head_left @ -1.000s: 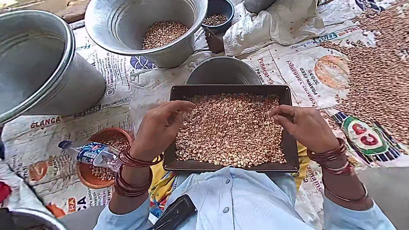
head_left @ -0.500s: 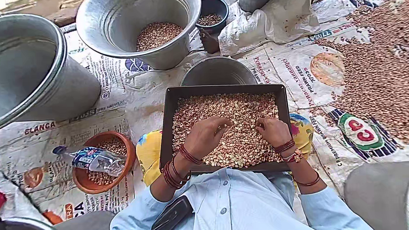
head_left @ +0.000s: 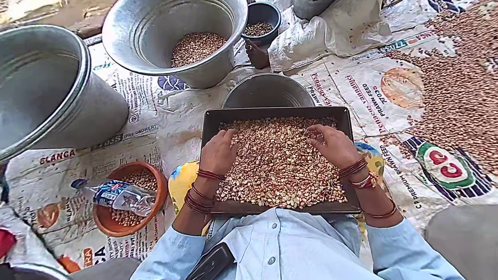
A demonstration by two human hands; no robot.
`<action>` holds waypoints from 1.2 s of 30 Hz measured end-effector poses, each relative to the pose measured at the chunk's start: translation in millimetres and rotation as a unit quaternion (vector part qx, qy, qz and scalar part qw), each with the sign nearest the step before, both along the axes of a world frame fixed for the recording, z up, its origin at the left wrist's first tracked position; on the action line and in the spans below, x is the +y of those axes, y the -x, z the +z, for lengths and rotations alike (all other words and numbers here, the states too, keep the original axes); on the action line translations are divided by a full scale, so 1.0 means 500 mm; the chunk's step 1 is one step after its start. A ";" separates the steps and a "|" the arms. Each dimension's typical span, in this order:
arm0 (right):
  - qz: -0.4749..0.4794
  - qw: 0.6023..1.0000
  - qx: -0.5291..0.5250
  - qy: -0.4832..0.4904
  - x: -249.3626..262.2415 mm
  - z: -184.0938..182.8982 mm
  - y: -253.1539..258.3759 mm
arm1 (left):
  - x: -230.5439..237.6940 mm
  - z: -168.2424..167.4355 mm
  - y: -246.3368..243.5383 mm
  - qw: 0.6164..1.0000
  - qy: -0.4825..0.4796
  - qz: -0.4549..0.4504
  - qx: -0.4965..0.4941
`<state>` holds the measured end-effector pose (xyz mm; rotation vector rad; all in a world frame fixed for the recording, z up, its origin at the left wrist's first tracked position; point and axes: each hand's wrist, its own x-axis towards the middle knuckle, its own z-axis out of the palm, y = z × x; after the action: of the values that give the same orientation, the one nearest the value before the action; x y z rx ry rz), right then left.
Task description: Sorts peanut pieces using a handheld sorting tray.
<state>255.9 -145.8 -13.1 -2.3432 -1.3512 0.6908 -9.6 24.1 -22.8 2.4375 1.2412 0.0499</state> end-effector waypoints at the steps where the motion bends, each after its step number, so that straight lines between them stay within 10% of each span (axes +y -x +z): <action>1: 0.006 0.997 0.008 0.082 0.000 -0.005 0.008 | 0.005 -0.006 0.001 0.998 -0.003 0.023 0.050; 9: 0.068 0.981 0.102 0.148 0.010 -0.046 0.215 | -0.124 -0.068 -0.055 0.978 0.163 -0.077 0.105; 17: 0.106 0.952 0.186 -0.219 -0.007 -0.027 0.153 | -0.106 -0.039 0.002 0.810 0.447 0.126 -0.357; 22: 0.061 0.994 -0.087 -0.028 -0.046 -0.024 0.049 | -0.066 0.028 0.026 0.875 0.322 0.002 -0.363; 36: 0.135 0.970 -0.096 0.177 -0.014 -0.050 0.050 | -0.039 0.080 0.079 0.938 0.123 0.004 -0.323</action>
<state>230.7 -152.9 -38.0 -2.5807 -1.7837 0.8643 -49.3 4.4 17.3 1.9534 0.8870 0.6079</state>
